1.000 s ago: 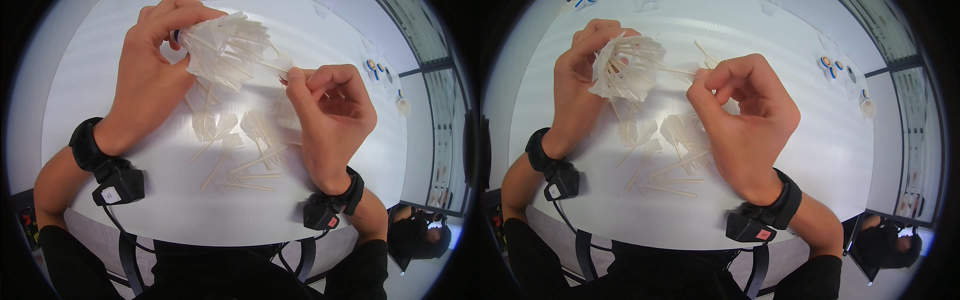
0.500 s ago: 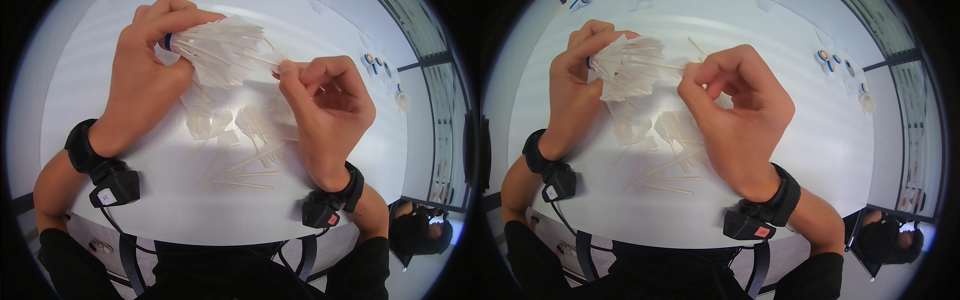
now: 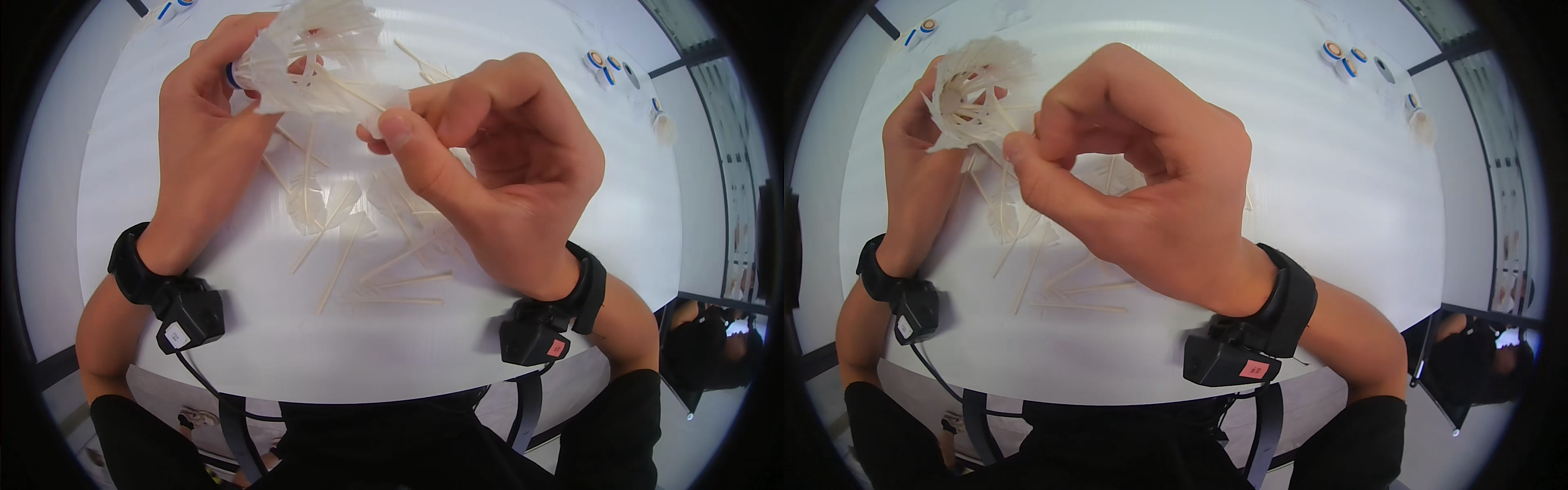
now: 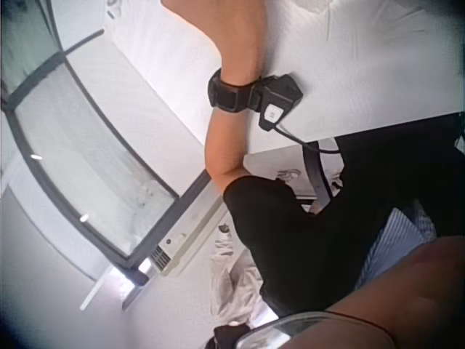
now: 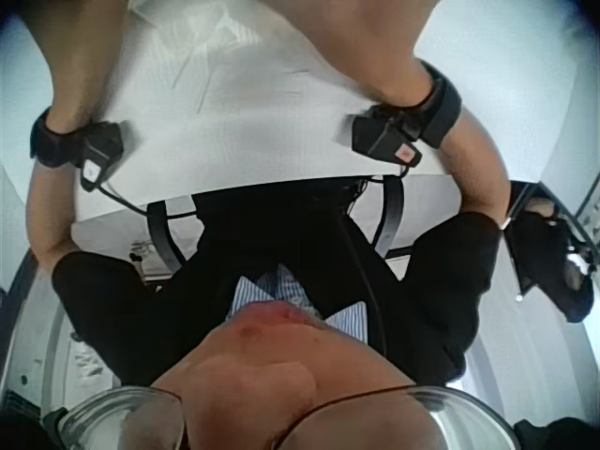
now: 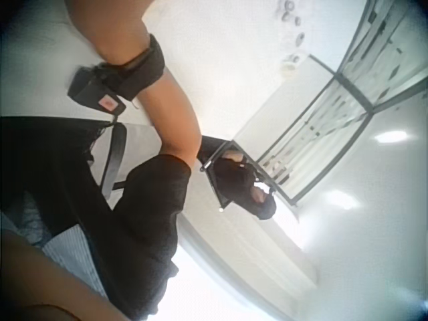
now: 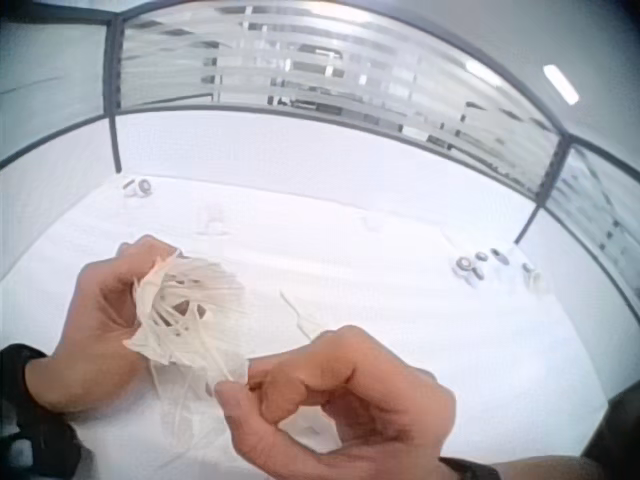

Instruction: The person inserts white feathers one by one into the base of a shuttlecock, arranging them in a circular pattern and pressing them into place by hand.

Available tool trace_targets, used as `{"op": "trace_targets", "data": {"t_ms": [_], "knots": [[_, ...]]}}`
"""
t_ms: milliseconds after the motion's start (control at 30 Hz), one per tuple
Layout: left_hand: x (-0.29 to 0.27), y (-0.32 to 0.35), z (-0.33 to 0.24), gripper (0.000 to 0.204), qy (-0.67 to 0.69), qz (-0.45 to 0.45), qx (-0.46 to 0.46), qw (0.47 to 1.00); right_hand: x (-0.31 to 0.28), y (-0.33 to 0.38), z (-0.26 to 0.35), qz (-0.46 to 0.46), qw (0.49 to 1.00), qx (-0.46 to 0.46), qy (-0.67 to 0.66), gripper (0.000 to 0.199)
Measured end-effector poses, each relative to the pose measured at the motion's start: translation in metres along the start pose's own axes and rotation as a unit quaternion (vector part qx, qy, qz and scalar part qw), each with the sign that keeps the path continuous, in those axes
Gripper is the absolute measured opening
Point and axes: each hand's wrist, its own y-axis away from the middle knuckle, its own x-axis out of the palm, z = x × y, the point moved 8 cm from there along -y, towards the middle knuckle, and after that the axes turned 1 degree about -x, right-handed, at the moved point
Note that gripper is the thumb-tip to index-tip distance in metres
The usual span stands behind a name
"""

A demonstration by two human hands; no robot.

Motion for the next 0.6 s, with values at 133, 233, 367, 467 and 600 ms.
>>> {"op": "trace_targets", "data": {"t_ms": [133, 233, 367, 467, 600], "knots": [[0.004, -0.002, -0.011, 0.042, -0.037, 0.031, 0.068, 0.997, 0.005, 0.001, 0.000, 0.037, 0.998, 0.023, -0.049, 0.023], [0.001, -0.001, -0.006, 0.036, 0.006, 0.007, 0.042, 0.999, 0.010, 0.000, -0.002, 0.065, 0.996, 0.026, -0.047, 0.025], [0.005, -0.002, -0.010, 0.038, 0.017, 0.060, 0.054, 0.997, 0.012, 0.001, -0.001, 0.084, 0.994, 0.049, -0.042, 0.029], [0.004, 0.000, -0.009, 0.041, 0.040, 0.056, 0.057, 0.996, 0.016, 0.004, 0.000, 0.085, 0.992, 0.070, -0.065, 0.029], [0.002, -0.001, -0.005, 0.045, 0.025, 0.048, 0.045, 0.998, 0.018, 0.001, 0.002, 0.107, 0.990, 0.055, -0.080, 0.021]]}}
